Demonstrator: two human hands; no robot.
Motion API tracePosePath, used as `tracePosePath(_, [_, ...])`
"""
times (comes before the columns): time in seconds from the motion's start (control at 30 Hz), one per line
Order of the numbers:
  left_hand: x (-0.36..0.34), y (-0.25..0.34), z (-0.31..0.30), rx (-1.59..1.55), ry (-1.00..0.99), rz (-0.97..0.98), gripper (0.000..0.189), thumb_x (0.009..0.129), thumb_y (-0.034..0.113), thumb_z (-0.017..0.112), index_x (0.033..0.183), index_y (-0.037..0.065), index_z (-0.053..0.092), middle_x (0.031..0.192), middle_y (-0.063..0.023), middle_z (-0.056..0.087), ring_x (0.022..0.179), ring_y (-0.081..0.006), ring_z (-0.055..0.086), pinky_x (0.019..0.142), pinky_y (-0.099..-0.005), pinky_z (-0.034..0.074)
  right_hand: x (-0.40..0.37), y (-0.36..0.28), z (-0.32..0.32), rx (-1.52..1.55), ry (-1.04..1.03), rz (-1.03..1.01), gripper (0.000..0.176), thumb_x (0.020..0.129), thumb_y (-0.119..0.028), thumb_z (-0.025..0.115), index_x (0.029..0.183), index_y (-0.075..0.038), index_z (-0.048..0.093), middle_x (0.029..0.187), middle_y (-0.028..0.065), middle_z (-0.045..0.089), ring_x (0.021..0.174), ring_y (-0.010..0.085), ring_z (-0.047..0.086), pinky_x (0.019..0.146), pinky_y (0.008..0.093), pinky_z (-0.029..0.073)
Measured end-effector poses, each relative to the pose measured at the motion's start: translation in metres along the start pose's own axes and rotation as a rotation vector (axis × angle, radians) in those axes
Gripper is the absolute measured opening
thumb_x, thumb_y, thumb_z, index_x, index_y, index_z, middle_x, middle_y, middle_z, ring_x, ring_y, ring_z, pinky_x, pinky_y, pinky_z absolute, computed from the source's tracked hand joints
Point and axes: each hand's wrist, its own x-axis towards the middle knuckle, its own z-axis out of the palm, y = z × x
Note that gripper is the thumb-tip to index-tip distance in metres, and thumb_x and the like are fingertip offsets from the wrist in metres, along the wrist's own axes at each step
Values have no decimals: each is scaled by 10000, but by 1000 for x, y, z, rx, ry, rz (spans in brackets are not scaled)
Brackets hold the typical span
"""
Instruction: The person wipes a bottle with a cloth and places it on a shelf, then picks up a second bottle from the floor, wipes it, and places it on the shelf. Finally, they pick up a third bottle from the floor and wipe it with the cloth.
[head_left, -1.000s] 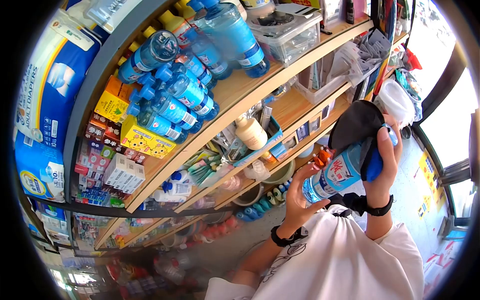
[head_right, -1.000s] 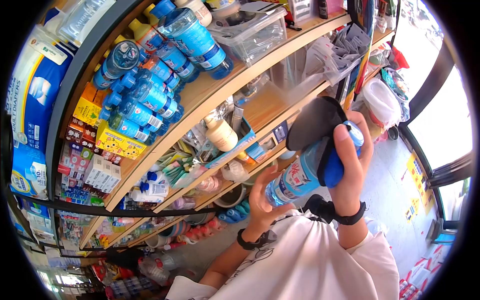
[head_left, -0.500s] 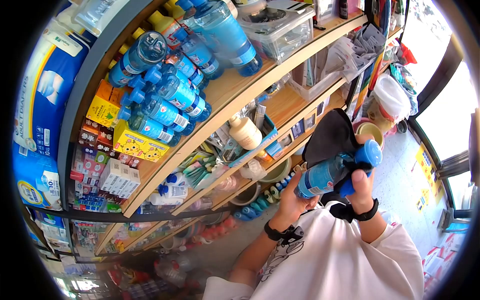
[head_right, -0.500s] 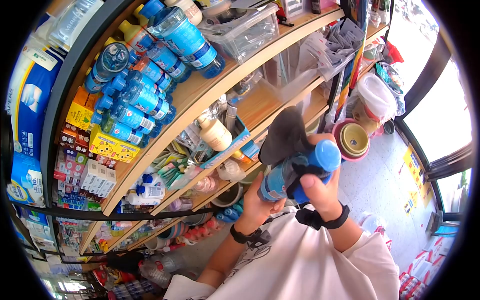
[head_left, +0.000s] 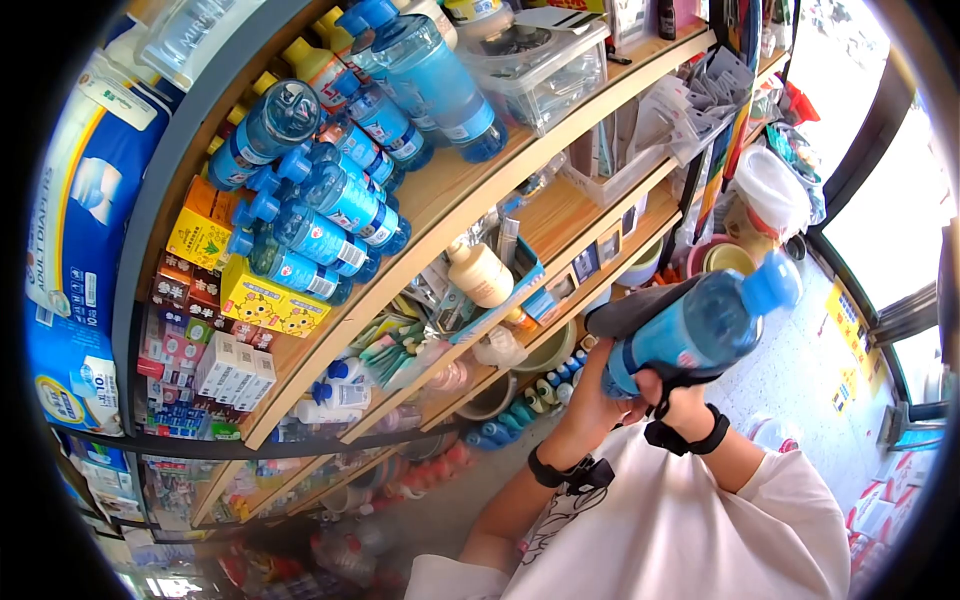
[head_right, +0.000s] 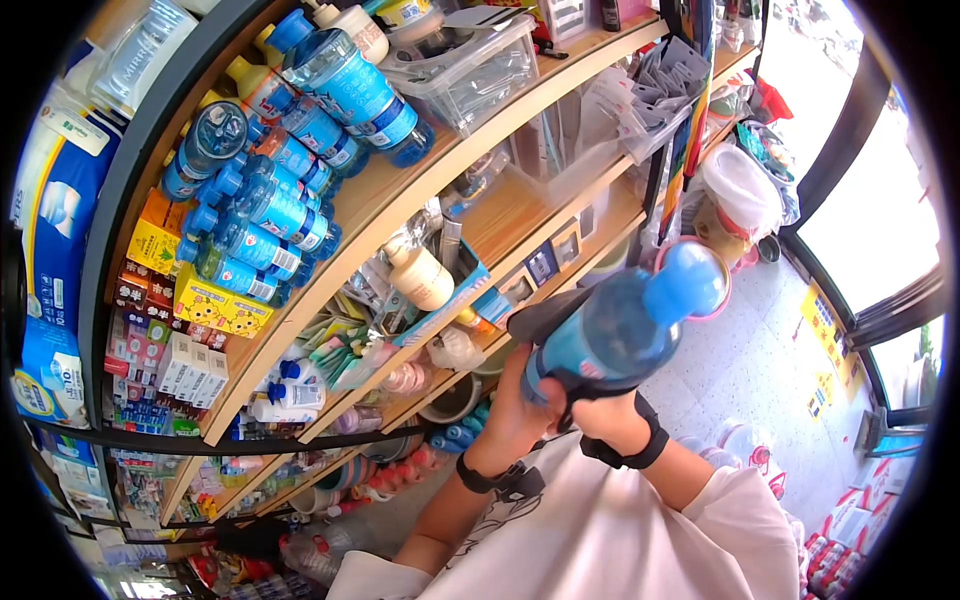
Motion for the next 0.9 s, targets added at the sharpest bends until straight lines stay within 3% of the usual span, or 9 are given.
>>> tracePosePath(0.1, [-4,7,0,617,-317,2,872,922,809,165,1133,77,589,896,-66,672,708,-185,644,567,-293,505,19,-13,5,29,197,-116,652,792,-134,829,1322,-29,465,1186,81,595,1060,192,585,951,348,469])
tracePosePath(0.23, [-10,8,0,759,-294,3,985,887,843,94,1241,49,555,929,-102,660,695,-211,649,576,-296,505,38,-53,9,-31,276,-197,603,826,-114,799,1313,-19,457,1170,82,600,1047,186,591,932,344,475])
tracePosePath(0.33, [-16,5,4,844,-158,693,557,977,426,601,1365,34,515,1306,-142,566,898,-174,638,680,-285,525,41,-74,8,18,257,-212,581,846,-134,783,1309,-16,453,1164,81,606,1029,180,598,910,335,483])
tracePosePath(0.37, [-24,7,18,861,-154,733,502,889,104,706,1352,-7,546,1431,-173,465,1004,-181,614,734,-284,542,40,-74,9,16,272,-225,582,855,-139,775,1317,-19,442,1157,74,603,1018,175,596,905,330,483])
tracePosePath(0.53, [-18,-6,14,975,-299,1094,480,913,14,651,1381,-19,547,1421,-186,456,1085,-190,599,863,-275,548,33,-73,15,197,303,-162,571,885,-155,747,1331,-27,415,1127,54,588,988,164,584,899,330,482])
tracePosePath(0.6, [-17,-11,19,924,-221,1165,506,960,185,664,1382,-56,524,1389,-175,477,1203,-235,545,892,-294,539,30,-65,14,190,335,-96,551,897,-155,734,1327,-36,410,1135,47,570,1004,160,565,914,329,470])
tracePosePath(0.63, [-15,-12,19,924,-223,1165,506,960,185,664,1382,-56,524,1389,-175,477,1203,-235,545,892,-294,539,31,-62,17,124,335,-170,571,881,-158,753,1319,-38,407,1157,52,559,1038,158,550,936,323,453])
tracePosePath(0.7, [-9,-14,18,850,-333,1170,478,922,5,655,1385,-23,542,1401,-183,445,1211,-226,565,887,-276,541,28,-64,17,122,288,-119,628,875,-152,753,1376,-60,386,1195,56,559,1078,173,554,955,330,451])
tracePosePath(0.9, [-10,-10,26,871,-336,1073,482,924,5,658,1391,-17,539,1378,-157,453,1220,-195,550,912,-261,527,19,-46,24,28,286,-169,715,822,-97,799,1393,-39,372,1234,73,550,1082,182,552,962,320,444])
